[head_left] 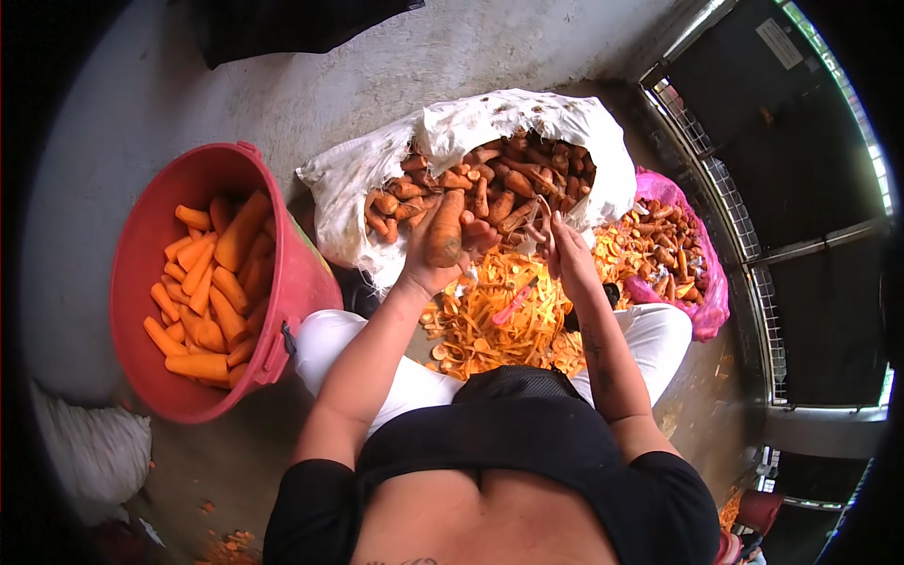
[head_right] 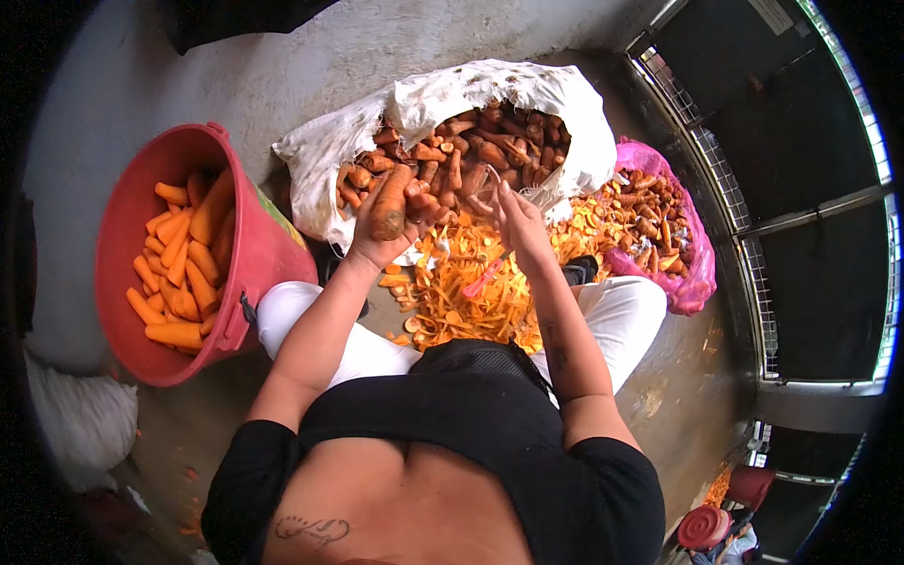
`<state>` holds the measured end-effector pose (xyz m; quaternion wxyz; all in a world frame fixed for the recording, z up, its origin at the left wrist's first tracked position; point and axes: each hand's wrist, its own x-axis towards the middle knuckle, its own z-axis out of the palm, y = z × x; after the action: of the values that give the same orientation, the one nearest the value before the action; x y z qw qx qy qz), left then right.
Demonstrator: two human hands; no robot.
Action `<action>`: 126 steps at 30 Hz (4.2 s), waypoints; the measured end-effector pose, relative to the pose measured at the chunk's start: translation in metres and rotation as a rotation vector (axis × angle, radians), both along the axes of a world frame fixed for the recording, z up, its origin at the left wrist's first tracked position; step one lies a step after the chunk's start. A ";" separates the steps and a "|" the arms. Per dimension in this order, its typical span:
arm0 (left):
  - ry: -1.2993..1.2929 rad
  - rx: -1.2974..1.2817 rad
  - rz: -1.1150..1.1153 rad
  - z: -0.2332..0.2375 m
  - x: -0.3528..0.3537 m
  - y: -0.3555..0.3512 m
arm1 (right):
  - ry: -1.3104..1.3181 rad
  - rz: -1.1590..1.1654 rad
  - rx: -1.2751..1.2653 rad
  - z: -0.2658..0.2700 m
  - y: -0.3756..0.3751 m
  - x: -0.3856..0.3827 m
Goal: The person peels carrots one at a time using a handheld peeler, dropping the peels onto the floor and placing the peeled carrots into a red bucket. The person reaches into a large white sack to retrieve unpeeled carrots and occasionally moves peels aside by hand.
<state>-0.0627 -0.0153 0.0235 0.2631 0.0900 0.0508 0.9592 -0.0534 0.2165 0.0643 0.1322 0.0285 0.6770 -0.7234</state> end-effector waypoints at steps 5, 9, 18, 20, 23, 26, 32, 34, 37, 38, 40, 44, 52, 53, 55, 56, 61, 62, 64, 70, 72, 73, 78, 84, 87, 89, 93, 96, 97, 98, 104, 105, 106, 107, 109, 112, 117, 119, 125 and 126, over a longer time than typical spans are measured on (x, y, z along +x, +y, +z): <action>-0.044 0.072 0.012 -0.005 0.003 0.002 | 0.072 0.179 -0.084 -0.012 -0.023 0.022; -0.088 0.004 0.047 -0.010 0.003 0.001 | 0.052 -0.019 0.099 0.019 -0.060 0.035; -0.064 -1.188 0.502 -0.038 -0.009 0.009 | -0.453 -0.396 0.411 -0.148 0.040 -0.005; -0.027 -1.283 0.439 -0.043 -0.012 0.005 | -0.471 -0.365 0.529 -0.182 0.059 0.011; -0.224 -1.060 0.362 -0.018 -0.004 0.013 | -0.512 -0.219 0.893 -0.264 0.092 0.034; -0.449 -0.670 0.196 -0.039 -0.009 0.006 | -0.329 0.013 1.078 -0.283 0.087 0.052; -0.559 -0.527 0.199 -0.033 -0.024 0.013 | -0.564 0.074 1.038 -0.302 0.063 0.021; -0.496 -0.540 0.160 -0.037 -0.029 0.012 | -0.635 0.066 1.058 -0.297 0.059 0.011; -0.555 -0.511 0.222 -0.024 -0.036 0.018 | -0.664 0.073 1.111 -0.291 0.059 0.005; -0.493 -0.476 0.146 -0.032 -0.038 0.014 | -0.655 0.048 1.133 -0.295 0.060 0.005; -0.437 -0.483 0.147 -0.032 -0.040 0.012 | -0.671 0.006 1.104 -0.289 0.059 0.006; -0.525 -0.641 0.412 -0.037 -0.040 0.017 | -0.472 -0.149 0.886 -0.273 0.052 0.015; -0.402 -0.886 0.628 -0.039 -0.028 0.030 | -0.418 -0.180 -0.399 -0.136 -0.046 -0.014; -0.381 -0.921 0.633 -0.037 -0.023 0.033 | -0.416 -0.183 -0.434 -0.129 -0.052 -0.020; -0.335 -0.990 0.645 -0.039 -0.017 0.038 | -0.457 -0.282 -0.467 -0.127 -0.057 -0.034; -0.351 -1.033 0.656 -0.040 -0.016 0.040 | -0.444 -0.287 -0.483 -0.124 -0.055 -0.039; -0.126 -1.029 0.235 -0.025 -0.003 0.027 | -0.210 -0.219 -0.301 -0.083 -0.040 -0.062; -0.118 -0.968 0.159 -0.012 0.000 0.028 | -0.136 -0.166 -0.392 -0.069 -0.044 -0.062; -0.118 -0.886 0.026 -0.003 0.002 0.025 | 0.044 -0.077 -0.141 -0.076 -0.039 -0.063; -0.193 -0.800 -0.053 -0.013 -0.012 0.009 | 0.404 -0.193 0.750 -0.067 -0.016 -0.037; -0.162 -0.786 -0.046 -0.013 -0.014 0.006 | 0.386 -0.051 0.802 -0.065 -0.008 -0.023; -0.148 -0.780 -0.050 -0.013 -0.013 0.005 | 0.371 0.016 0.826 -0.063 -0.007 -0.015; -0.091 -0.844 -0.038 -0.009 -0.010 0.009 | 0.597 0.023 0.840 -0.054 -0.006 0.007; -0.027 -0.892 -0.047 0.006 -0.005 0.011 | 0.665 0.106 0.965 -0.039 -0.009 0.009; -0.018 -0.930 -0.050 0.002 -0.003 0.011 | 0.671 0.121 1.019 -0.040 -0.008 0.007; -0.022 -0.952 -0.052 0.001 -0.003 0.012 | 0.685 0.128 1.067 -0.042 -0.007 0.004; -0.068 -0.969 -0.077 0.002 -0.002 0.013 | 0.735 0.122 1.100 -0.049 -0.003 -0.002; -0.102 -0.947 -0.095 -0.003 -0.002 0.012 | 0.818 0.059 1.145 -0.064 0.005 -0.011; -0.109 -0.936 -0.102 -0.004 -0.002 0.011 | 0.650 0.067 1.185 -0.068 0.010 -0.016; -0.092 -0.913 -0.150 -0.003 -0.003 0.009 | 0.480 0.072 1.218 -0.071 0.017 -0.023; 0.106 -1.117 -0.076 0.003 0.010 0.009 | 0.147 -0.171 1.381 -0.091 0.111 -0.023; 0.075 -1.173 -0.075 0.003 0.008 0.012 | 0.230 -0.166 1.389 -0.092 0.113 -0.015; 0.100 -1.195 -0.104 0.000 0.006 0.012 | 0.247 -0.117 1.326 -0.086 0.105 -0.009; 0.129 -1.219 -0.133 -0.001 0.003 0.012 | 0.201 -0.100 1.229 -0.081 0.093 -0.005; 0.202 -1.282 -0.074 0.000 0.003 0.020 | 0.169 -0.082 0.948 -0.067 0.060 0.008; 0.263 -1.400 -0.037 -0.020 0.000 0.025 | 0.521 0.018 0.914 -0.059 0.026 0.020; 0.343 -1.319 -0.041 -0.032 0.002 0.022 | 0.767 0.144 0.997 -0.053 0.005 0.015; 0.383 -1.309 -0.032 -0.038 0.001 0.021 | 0.770 0.173 1.014 -0.054 0.003 0.013; 0.334 -1.514 0.008 -0.045 0.003 0.020 | 0.829 0.175 1.100 -0.055 0.000 0.010; 0.314 -1.505 0.000 -0.049 0.002 0.020 | 0.848 0.176 1.115 -0.053 0.000 0.009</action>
<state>-0.0605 0.0048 -0.0258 0.2432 0.0218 0.7268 0.6420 -0.0440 0.2161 0.0115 -0.1192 -0.2473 0.9397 -0.2040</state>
